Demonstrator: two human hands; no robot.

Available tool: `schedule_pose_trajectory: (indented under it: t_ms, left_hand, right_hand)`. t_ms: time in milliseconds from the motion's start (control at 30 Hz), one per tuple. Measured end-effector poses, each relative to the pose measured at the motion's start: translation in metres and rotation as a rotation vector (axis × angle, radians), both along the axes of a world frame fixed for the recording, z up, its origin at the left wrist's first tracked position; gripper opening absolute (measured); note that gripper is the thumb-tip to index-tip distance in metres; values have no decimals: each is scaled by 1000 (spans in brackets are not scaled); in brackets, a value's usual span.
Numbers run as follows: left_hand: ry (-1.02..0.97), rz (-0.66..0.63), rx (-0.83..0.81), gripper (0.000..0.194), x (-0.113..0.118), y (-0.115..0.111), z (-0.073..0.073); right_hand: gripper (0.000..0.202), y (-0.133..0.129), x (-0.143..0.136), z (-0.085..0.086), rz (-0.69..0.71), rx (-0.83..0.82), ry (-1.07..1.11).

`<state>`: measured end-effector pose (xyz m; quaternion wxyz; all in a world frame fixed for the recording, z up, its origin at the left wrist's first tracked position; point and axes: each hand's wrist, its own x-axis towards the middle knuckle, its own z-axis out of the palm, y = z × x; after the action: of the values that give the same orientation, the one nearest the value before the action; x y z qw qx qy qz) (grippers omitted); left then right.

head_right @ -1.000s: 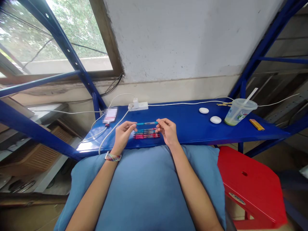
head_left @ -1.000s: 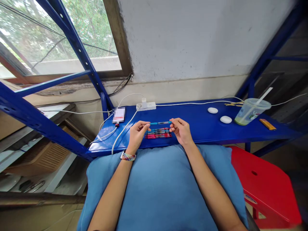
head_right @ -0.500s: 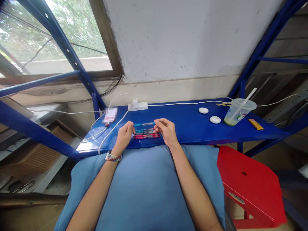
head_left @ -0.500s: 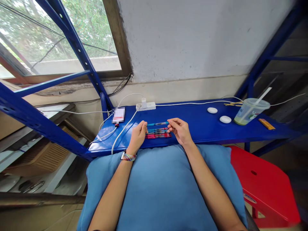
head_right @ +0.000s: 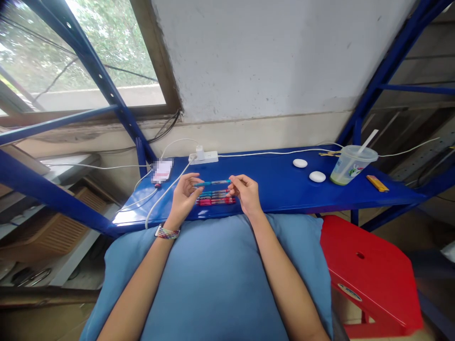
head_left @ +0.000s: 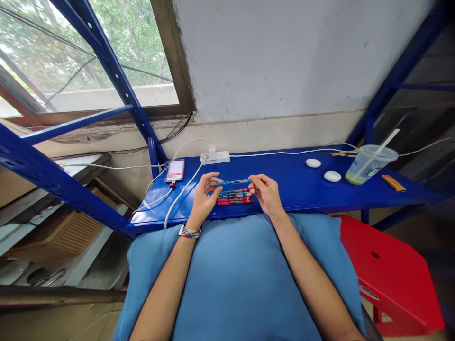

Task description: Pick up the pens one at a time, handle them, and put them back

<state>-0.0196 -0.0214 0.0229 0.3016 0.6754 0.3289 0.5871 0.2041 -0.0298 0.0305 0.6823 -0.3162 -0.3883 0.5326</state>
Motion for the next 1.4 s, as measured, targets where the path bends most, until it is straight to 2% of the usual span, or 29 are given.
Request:
schedule_pose_trajectory:
  t_ms: [67,200,333,433,500,733,800,900,1000,1067,1300,1400]
  left_hand:
    - [16,10,-1,43,-1,1,0]
    - [48,32,-15,35,-1,2,0]
    - [41,40,22,49,-1,2,0]
    - [64,49,-62,32,0,1,0]
    - [41,59,-80,28,0,1,0]
    - [14,100,20,37,0,0,2]
    - [10,93,23,36,0,0,2]
    - [-26,76,16,34,1,0,2]
    - [-64,63,6,35,2,0,2]
    - [-85,60,-5,35,3,0,2]
    - [-127,83,-66,27,3,-1,5]
    - [-155,78,-77,26,2,-2,5]
  right_hand:
    - [42,0,0,0,3,2,4]
    - [39,0,0,-1,26,4,4]
    - [38,0,0,-2,26,7,14]
    - [36,0,0,-3,23,12,16]
    - [35,1,0,-3,30,13,12]
    - [31,2,1,-4,38,-16,47]
    - [26,1,2,-2,84,-42,90]
    - [19,0,6,2,251,-143,207]
    - [32,-2,11,7,439,-231,316]
    - [39,-3,12,8,497,-233,365]
    - [27,-4,11,7,443,-197,352]
    - [29,-4,11,7,447,-203,318]
